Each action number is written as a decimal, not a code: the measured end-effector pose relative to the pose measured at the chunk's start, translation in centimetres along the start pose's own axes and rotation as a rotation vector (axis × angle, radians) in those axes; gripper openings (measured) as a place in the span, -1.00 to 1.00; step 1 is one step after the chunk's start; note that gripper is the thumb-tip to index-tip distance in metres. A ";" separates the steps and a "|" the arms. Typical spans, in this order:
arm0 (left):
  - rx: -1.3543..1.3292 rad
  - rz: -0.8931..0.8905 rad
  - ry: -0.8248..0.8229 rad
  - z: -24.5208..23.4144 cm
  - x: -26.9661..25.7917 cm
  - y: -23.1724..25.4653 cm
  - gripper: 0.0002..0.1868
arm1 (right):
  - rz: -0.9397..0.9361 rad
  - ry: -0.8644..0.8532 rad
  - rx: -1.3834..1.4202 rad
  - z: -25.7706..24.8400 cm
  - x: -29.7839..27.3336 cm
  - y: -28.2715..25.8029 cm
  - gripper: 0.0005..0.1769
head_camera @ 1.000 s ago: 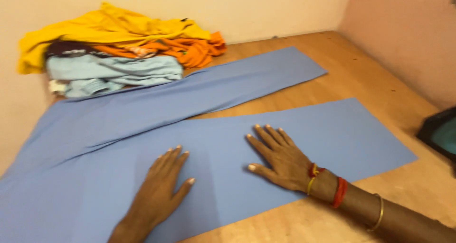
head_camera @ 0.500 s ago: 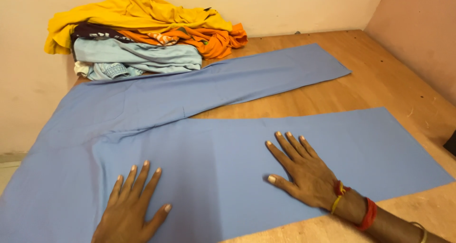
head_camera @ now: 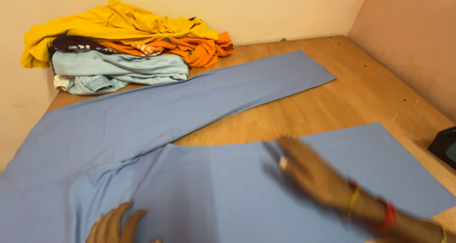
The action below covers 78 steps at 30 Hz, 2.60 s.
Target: The person irons a light blue pair of trousers laid out on a wooden table. They use a handheld electric iron to smooth the fabric, moving it back and forth across the legs and waist area while holding the garment in place with the other hand.
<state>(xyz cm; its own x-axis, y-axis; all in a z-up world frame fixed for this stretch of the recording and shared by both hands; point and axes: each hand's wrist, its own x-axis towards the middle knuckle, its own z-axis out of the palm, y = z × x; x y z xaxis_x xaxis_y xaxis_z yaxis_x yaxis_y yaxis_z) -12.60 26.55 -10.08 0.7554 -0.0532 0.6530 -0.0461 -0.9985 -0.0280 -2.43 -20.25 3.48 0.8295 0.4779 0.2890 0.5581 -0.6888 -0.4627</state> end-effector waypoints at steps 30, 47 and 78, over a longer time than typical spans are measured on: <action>0.065 0.133 -0.448 -0.6 22.8 3.4 -0.85 | 0.092 0.193 -0.542 -7.9 14.8 25.3 -0.83; -0.194 -0.267 -0.452 4.1 23.7 -9.5 -0.39 | 0.085 0.080 -0.352 -9.0 18.3 23.9 -0.41; 0.078 -0.051 -0.491 13.2 26.6 -5.5 -0.19 | 0.238 1.206 -0.506 -12.1 -12.8 7.4 -0.24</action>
<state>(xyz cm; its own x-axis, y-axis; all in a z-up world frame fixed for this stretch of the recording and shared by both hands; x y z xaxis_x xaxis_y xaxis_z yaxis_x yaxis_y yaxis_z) 16.38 30.47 -2.57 0.9748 0.0169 0.2225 0.0342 -0.9967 -0.0741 -8.68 -38.07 6.51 0.2611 -0.2801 0.9238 0.1265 -0.9388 -0.3204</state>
